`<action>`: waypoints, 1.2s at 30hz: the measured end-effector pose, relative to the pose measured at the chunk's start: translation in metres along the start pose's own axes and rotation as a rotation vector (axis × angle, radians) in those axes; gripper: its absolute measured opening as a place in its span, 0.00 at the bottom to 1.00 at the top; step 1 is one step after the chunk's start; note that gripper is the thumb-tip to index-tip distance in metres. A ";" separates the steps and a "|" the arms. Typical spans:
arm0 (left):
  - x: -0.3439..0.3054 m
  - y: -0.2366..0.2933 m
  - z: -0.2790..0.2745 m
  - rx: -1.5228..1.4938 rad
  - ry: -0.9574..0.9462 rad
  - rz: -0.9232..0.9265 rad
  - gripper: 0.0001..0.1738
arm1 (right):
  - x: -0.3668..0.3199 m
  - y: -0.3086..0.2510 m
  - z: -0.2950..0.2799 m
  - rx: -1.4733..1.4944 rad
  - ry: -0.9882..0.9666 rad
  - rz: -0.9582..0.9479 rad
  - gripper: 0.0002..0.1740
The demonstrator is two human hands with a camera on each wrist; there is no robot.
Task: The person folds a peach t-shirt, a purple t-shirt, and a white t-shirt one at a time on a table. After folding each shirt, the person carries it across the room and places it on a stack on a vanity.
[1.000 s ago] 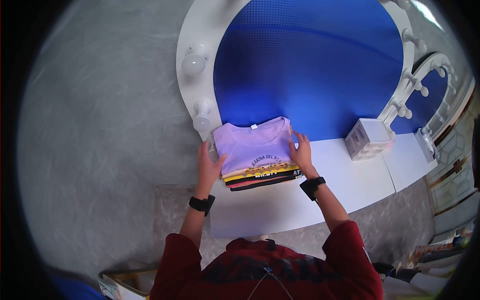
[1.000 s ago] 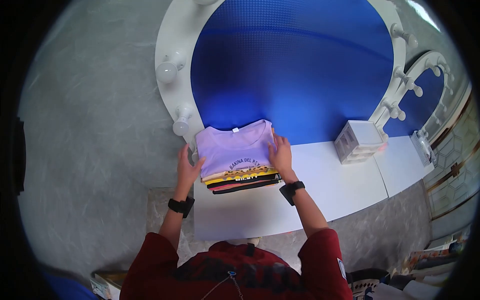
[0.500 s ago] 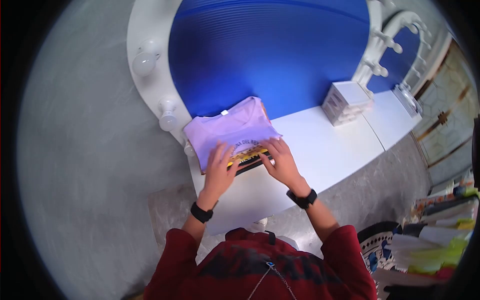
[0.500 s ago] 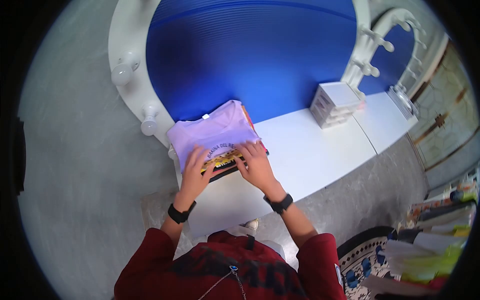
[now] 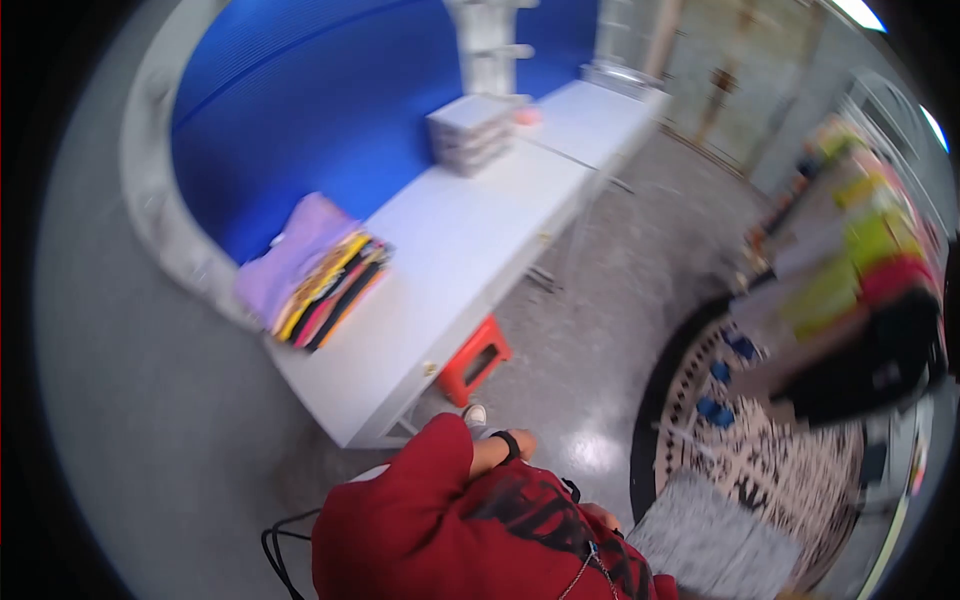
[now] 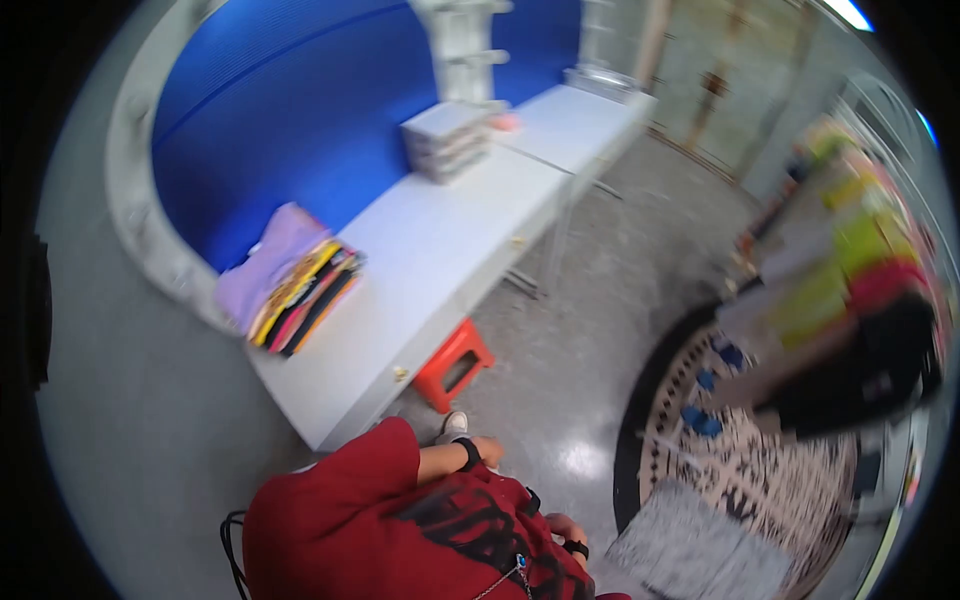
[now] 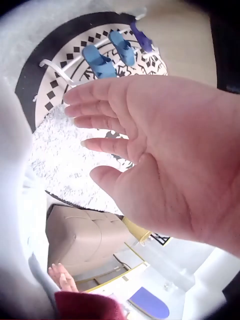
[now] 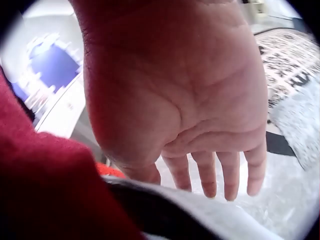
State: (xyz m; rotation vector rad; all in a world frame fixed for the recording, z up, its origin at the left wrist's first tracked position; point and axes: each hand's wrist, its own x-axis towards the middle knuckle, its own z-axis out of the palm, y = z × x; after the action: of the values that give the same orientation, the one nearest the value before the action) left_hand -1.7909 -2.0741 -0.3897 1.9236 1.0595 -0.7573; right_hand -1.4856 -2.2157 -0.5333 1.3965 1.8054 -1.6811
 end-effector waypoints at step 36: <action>0.550 0.819 -0.133 0.556 -0.240 0.583 0.20 | -0.510 0.575 -0.150 1.259 1.133 0.724 0.20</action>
State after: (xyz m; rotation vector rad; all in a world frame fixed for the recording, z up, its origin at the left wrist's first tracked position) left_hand -0.7999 -2.0146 -0.4655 2.3575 0.1063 -0.9640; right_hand -0.7292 -2.3964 -0.4431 3.3802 -0.0622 -1.6113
